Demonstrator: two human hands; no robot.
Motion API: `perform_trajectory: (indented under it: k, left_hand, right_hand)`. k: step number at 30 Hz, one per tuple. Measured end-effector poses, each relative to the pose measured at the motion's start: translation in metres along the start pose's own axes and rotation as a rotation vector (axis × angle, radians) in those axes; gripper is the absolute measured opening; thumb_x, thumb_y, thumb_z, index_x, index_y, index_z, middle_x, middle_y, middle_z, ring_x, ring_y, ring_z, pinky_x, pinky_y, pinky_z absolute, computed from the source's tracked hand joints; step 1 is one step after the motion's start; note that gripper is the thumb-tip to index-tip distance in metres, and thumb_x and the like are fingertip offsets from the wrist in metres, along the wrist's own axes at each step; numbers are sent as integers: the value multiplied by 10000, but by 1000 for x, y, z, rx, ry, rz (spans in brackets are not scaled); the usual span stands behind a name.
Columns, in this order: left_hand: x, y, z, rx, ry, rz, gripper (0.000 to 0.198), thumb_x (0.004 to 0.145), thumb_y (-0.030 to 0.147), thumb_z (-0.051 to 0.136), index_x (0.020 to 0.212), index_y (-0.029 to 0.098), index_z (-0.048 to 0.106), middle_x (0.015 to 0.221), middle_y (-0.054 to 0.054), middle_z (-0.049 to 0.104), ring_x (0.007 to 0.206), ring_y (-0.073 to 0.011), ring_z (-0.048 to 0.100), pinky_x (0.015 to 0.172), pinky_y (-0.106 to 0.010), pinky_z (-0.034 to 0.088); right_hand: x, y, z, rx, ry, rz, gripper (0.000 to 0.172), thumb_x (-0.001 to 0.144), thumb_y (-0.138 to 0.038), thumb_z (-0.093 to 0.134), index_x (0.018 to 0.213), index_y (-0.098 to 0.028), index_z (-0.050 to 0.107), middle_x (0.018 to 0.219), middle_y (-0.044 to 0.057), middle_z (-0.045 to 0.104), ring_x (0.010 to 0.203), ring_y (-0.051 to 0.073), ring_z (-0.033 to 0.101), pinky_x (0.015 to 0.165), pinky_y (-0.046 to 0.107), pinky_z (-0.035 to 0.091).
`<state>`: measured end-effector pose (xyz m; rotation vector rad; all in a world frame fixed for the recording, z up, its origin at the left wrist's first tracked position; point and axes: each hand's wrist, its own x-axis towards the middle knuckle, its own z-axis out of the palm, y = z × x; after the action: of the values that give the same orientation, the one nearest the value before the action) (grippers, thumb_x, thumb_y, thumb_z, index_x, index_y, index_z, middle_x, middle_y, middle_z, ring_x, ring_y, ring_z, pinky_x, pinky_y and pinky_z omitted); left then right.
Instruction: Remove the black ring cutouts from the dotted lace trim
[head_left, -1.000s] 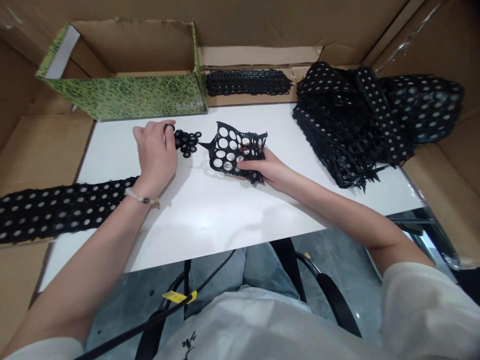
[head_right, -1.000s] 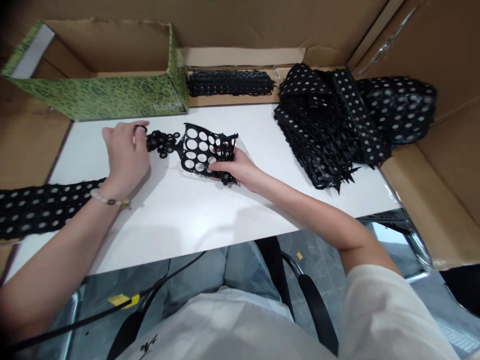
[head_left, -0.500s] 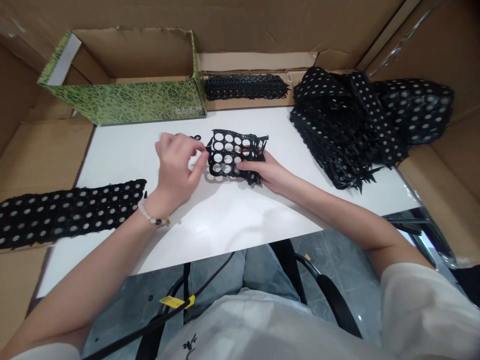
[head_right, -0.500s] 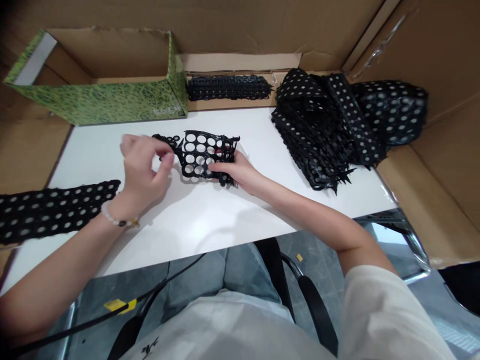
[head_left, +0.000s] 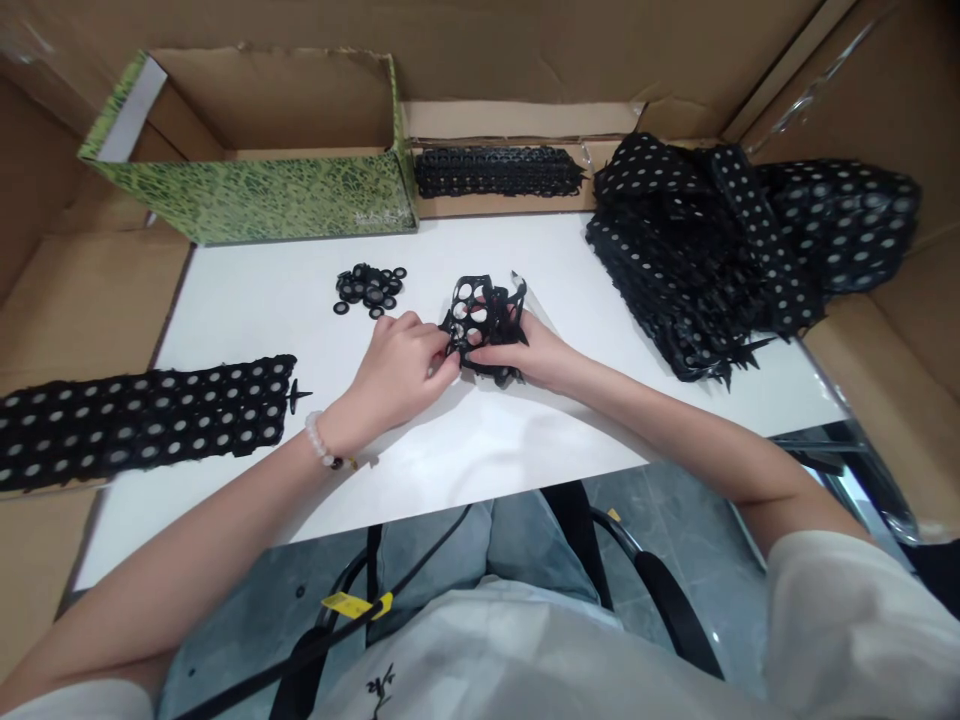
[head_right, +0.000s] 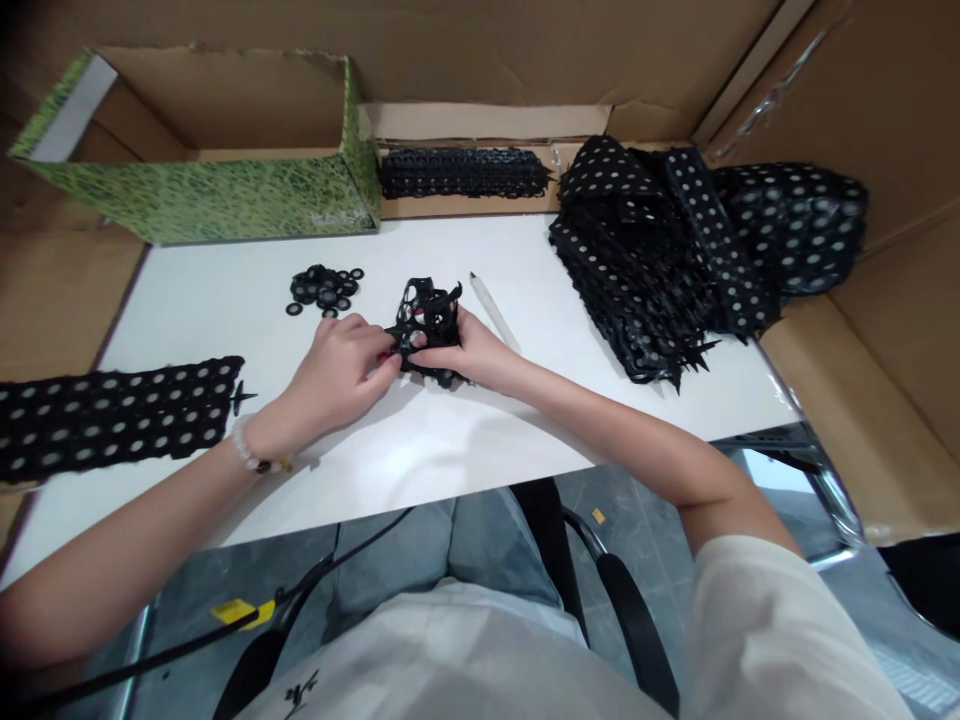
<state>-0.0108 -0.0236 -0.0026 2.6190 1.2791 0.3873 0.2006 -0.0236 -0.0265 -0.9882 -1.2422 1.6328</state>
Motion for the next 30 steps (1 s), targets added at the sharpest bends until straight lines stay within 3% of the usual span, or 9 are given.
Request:
perform_trajectory:
  k: [4,8,10,14,18,20,23,27,30]
  left_hand:
    - [3,-7,-1,-144,23,-26,299,949,278,344,667,251,440,706,-97,625,834,-302,579,798,-470,426]
    - [10,-40,-16,-339,363,-308,334,982,301,340,710,236,522,762,-70,609,810,-242,581,789,-423,444]
    - [12,-60,-22,-269,512,-427,428,1046,344,301,873,187,660,922,-91,669,944,-240,598,894,-448,428]
    - [7,-86,-14,44,382,-468,551,1071,495,388,1449,184,643,1536,-170,514,1360,-408,391,1047,-623,287]
    - [5,-79,-2,97,273,-442,587,1075,442,381,1619,241,471,1658,-197,377,1363,-466,362,1039,-667,290]
    - [6,-64,-3,61,315,-328,513,1084,421,366,1511,224,571,1538,-199,511,1306,-425,435,1052,-617,323]
    - [5,-34,-8,-24,249,-54,376,1062,465,438,1040,218,720,1054,-129,722,1116,-350,555,1020,-528,387]
    - [2,-8,-9,-38,100,55,372,934,551,632,757,225,604,792,-97,689,947,-330,588,867,-470,433]
    - [2,-7,-8,-110,14,93,364,952,509,583,719,231,563,742,-90,674,912,-314,582,839,-450,430]
  right_hand:
    - [0,-1,-1,-78,-45,-16,598,638,-293,914,1163,-206,642,947,10,676,1046,249,677,1103,499,534]
    - [0,-6,-3,-29,62,-25,595,648,-287,889,1179,-238,626,941,10,652,1030,256,668,1092,517,548]
    - [1,-7,-4,2,83,-4,594,634,-274,887,1165,-241,622,925,3,633,1015,257,665,1078,523,557]
    - [2,-3,-4,81,89,35,592,617,-247,883,1157,-234,639,918,-3,625,1017,254,661,1085,522,555]
    - [3,0,-3,124,97,28,570,622,-234,887,1143,-228,656,936,-1,646,976,232,662,1090,505,553]
    - [4,0,-2,123,113,33,563,620,-226,886,1134,-226,657,945,0,668,957,225,670,1098,498,546]
    - [3,-1,-1,95,134,38,540,619,-222,880,1111,-213,658,986,20,715,993,230,688,1121,480,527]
    - [-1,-3,2,112,43,64,534,646,-246,878,1132,-198,663,982,36,746,988,235,713,1096,458,542]
    - [-3,-4,2,110,-5,79,595,650,-248,894,1196,-211,659,950,15,740,986,232,719,1091,446,550]
